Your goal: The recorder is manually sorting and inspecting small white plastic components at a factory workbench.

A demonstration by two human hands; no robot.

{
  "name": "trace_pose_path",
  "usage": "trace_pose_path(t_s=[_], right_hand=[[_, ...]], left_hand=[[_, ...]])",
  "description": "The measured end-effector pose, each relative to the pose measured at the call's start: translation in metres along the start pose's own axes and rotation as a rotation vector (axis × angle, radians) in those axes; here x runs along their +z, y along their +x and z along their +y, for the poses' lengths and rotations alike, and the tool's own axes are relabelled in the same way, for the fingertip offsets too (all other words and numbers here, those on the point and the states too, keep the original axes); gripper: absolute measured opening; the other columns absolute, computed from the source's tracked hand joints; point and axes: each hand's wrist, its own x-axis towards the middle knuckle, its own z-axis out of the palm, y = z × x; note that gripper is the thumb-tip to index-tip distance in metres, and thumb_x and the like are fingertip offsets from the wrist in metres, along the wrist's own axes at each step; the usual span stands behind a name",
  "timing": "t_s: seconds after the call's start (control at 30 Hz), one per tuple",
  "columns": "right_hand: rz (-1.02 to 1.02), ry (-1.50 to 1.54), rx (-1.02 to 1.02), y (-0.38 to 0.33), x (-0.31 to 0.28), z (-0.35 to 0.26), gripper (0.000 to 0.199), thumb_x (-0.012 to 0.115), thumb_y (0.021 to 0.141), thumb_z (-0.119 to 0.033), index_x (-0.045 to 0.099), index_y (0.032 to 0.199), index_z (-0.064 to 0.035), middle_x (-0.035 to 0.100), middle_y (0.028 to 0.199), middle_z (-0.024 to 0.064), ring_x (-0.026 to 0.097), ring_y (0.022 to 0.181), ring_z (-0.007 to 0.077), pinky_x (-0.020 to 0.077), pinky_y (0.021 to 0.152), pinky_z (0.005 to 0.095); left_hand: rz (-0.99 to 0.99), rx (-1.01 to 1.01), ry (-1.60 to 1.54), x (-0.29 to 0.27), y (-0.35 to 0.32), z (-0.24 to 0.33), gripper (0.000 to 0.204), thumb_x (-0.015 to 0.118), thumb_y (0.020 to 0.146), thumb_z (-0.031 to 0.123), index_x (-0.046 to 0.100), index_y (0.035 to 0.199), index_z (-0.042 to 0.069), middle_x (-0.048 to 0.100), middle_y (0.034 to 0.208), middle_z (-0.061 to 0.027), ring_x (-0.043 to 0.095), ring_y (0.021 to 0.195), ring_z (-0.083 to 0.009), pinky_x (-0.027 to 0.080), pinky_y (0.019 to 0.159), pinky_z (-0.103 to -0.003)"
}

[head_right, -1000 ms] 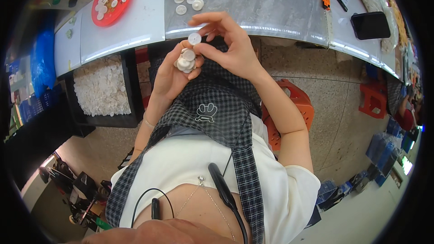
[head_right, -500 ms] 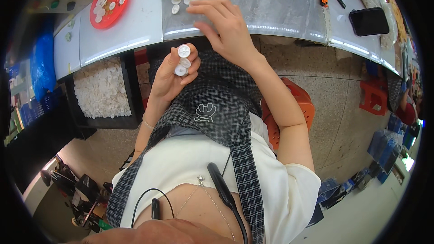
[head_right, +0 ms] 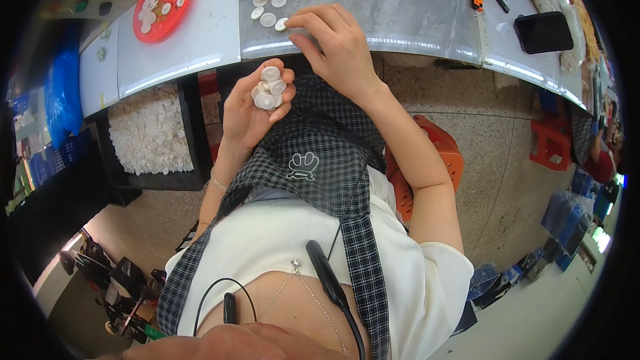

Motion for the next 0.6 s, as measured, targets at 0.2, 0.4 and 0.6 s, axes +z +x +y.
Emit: trace_pose_path(t_s=[0.2, 0.4, 0.6], right_hand=[[-0.029, -0.046, -0.089, 0.008, 0.011, 0.002, 0.021, 0.075, 0.079, -0.009, 0.069, 0.098, -0.0086, 0.069, 0.104, 0.0029, 0.063, 0.093, 0.0217, 0.0494, 0.080, 0.0365], [-0.119, 0.161, 0.008, 0.006, -0.001, -0.014, 0.022, 0.075, 0.080, -0.007, 0.068, 0.101, -0.0077, 0.070, 0.101, 0.0024, 0.064, 0.093, 0.0181, 0.0494, 0.084, 0.0342], [-0.246, 0.732, 0.261, 0.001, -0.007, -0.030, 0.025, 0.074, 0.083, -0.007, 0.066, 0.107, -0.0050, 0.071, 0.097, 0.0035, 0.068, 0.093, 0.0169, 0.0492, 0.092, 0.0327]], left_hand=[[0.092, 0.020, 0.050, -0.012, 0.000, 0.000, 0.036, 0.042, 0.104, 0.037, 0.057, 0.106, 0.005, 0.061, 0.097, -0.0081, 0.060, 0.077, -0.0154, 0.043, 0.048, -0.022], [0.169, 0.013, 0.079, -0.010, 0.000, -0.003, 0.042, 0.046, 0.102, 0.045, 0.059, 0.107, 0.005, 0.057, 0.090, -0.0027, 0.056, 0.071, -0.0117, 0.038, 0.043, -0.019], [0.055, 0.003, 0.007, 0.000, -0.003, 0.003, 0.049, 0.048, 0.099, 0.049, 0.057, 0.114, 0.003, 0.056, 0.089, -0.0021, 0.053, 0.069, -0.0099, 0.037, 0.041, -0.016]])
